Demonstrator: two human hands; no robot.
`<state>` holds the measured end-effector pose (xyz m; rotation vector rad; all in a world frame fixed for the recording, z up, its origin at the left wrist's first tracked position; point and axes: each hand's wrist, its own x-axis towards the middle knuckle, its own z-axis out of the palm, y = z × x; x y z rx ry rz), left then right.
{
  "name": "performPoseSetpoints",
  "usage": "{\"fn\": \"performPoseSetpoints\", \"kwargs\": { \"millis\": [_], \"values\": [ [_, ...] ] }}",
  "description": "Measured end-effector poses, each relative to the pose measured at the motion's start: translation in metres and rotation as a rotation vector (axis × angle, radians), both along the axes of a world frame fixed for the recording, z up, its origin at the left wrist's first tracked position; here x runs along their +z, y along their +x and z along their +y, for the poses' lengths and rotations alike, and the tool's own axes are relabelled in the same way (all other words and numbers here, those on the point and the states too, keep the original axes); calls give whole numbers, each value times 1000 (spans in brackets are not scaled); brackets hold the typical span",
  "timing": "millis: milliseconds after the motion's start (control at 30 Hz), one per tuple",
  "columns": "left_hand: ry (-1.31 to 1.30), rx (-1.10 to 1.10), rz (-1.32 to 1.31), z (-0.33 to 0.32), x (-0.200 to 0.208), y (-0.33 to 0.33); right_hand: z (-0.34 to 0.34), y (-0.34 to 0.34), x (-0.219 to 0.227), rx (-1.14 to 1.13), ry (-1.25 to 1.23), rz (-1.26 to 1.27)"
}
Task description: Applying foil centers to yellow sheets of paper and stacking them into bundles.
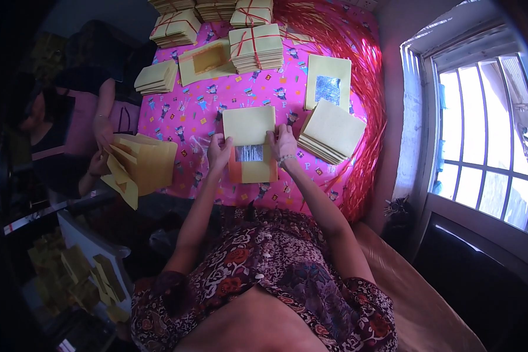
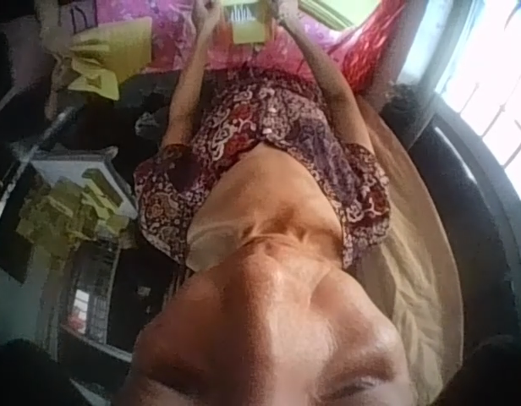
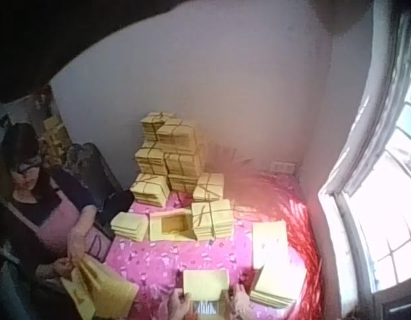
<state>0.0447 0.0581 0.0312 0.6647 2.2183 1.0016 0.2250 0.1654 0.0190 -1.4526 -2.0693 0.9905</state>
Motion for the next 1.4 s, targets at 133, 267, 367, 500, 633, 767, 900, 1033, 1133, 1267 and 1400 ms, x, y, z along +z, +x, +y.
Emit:
{"fn": "performPoseSetpoints", "kwargs": {
  "millis": [133, 267, 367, 500, 633, 767, 900, 1033, 1133, 1267, 1400],
  "values": [
    [43, 36, 65, 4, -2, 4, 1, -2, 3, -8, 2, -60],
    [104, 51, 134, 5, -12, 2, -1, -6, 5, -53, -10, -72],
    [127, 52, 161, 7, -17, 0, -1, -5, 2, -92, -49, -30],
    [275, 137, 134, 16, -14, 1, 3, -3, -2, -109, -105, 14],
    [245, 137, 77, 15, -7, -5, 0, -4, 0, -108, -109, 38],
    [126, 89, 227, 12, -1, -1, -2, -4, 0, -104, -107, 37],
    [164, -55, 475, 24, 21, 22, 2, 2, -6, -145, -122, 41],
    [263, 200, 54, 22, -20, -3, 0, -8, -3, -119, -38, 81],
    [292, 316, -52, 16, -44, -8, 1, -8, -6, -123, -41, 88],
    [428, 464, -386, 17, -37, 2, 2, -6, -11, -140, -69, 85],
    [327, 271, -561, 22, -9, 3, 2, -2, -12, -157, -66, 75]
  ]
}}
